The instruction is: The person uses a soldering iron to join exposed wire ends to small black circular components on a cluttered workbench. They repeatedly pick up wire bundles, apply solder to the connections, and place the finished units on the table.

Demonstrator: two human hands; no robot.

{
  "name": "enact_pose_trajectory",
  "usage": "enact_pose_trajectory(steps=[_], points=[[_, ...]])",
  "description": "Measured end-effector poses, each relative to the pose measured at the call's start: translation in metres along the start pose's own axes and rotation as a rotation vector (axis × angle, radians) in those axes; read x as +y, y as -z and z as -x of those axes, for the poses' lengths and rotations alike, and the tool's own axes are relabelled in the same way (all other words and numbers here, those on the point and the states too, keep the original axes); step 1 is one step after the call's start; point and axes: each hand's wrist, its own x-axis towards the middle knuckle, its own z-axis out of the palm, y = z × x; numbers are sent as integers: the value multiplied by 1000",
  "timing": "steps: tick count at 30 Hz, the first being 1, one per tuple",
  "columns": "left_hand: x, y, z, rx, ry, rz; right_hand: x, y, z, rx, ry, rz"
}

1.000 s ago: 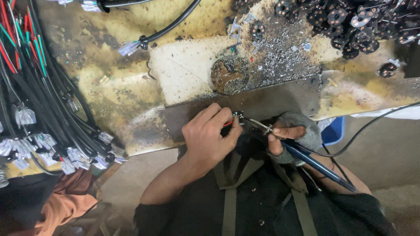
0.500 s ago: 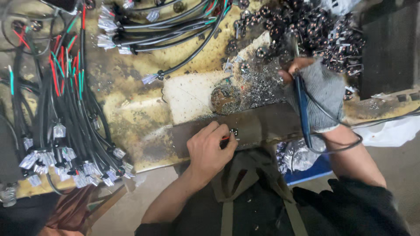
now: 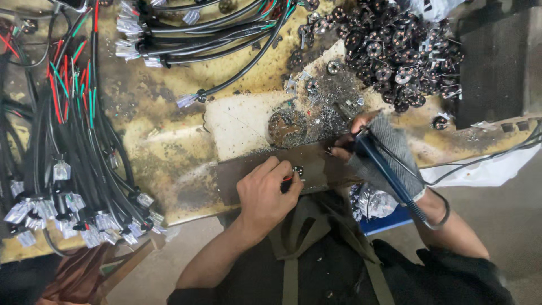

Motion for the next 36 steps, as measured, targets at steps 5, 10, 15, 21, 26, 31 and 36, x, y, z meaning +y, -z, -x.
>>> enact_pose_trajectory(steps=[5, 10, 15, 21, 26, 31, 36], points=[[-2, 0, 1, -8, 1, 2, -13, 1, 10, 95, -56, 63], [-2, -1, 2, -5, -1, -16, -39, 11, 8, -185, -86, 487], [-2, -2, 3, 20, -2, -7, -43, 5, 4, -265, 352, 735], [-1, -3, 3, -2, -2, -25, -33, -21, 36, -294, 542, 1098], [1, -3, 2, -7, -22, -26, -27, 5, 27, -245, 8, 760], [2, 2, 3, 22, -13, -2, -22, 1, 4, 26, -87, -82], [-1, 12, 7, -56, 68, -60, 11, -35, 51, 57, -573, -1125]])
